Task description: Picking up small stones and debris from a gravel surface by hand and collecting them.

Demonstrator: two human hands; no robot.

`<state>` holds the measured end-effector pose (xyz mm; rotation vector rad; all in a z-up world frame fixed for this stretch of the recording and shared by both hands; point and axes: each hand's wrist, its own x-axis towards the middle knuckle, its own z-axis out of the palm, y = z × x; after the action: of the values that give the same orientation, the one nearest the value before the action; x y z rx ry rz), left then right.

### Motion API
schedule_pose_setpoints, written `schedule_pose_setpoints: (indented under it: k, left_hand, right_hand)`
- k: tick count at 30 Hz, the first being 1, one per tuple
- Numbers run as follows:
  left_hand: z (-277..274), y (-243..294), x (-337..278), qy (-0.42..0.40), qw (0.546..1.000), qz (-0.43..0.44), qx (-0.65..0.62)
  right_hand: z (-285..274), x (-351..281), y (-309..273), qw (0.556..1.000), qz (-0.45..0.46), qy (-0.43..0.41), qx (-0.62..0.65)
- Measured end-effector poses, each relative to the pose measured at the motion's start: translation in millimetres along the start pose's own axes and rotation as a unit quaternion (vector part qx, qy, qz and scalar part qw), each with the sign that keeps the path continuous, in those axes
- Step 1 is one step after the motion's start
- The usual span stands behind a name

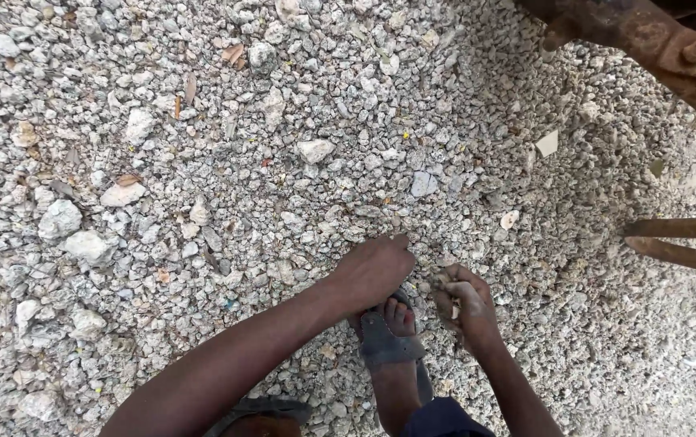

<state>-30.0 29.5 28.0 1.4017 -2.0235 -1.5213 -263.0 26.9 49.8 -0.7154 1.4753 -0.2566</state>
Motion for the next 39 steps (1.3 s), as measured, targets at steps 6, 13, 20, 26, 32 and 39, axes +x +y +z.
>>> schedule_pose_setpoints:
  k: [6, 13, 20, 26, 32, 39]
  left_hand:
    - [19, 16, 3, -0.068, 0.973, 0.018, 0.222]
    - [-5, 1, 12, -0.078, 0.989, -0.016, 0.127]
    - [-67, -6, 15, -0.06, 0.947, -0.26, -0.177]
    - [-85, -18, 18, 0.021, 0.946, -0.254, -0.202]
    - [-84, -21, 8, 0.082, 0.948, -0.235, -0.199]
    - [-103, -13, -2, 0.083, 0.942, -0.233, -0.227]
  right_hand:
    - [-1, -28, 1, 0.998, -0.008, 0.013, -0.065]
    - [-11, -25, 10, 0.998, -0.027, 0.02, -0.056]
    - [-51, -19, 13, 0.998, -0.007, 0.019, 0.053]
    - [-98, -33, -6, 0.975, -0.021, 0.213, -0.054]
    - [-154, -43, 0, 0.885, -0.04, 0.296, -0.357]
    - [-159, -18, 8, 0.856, 0.003, 0.24, -0.458]
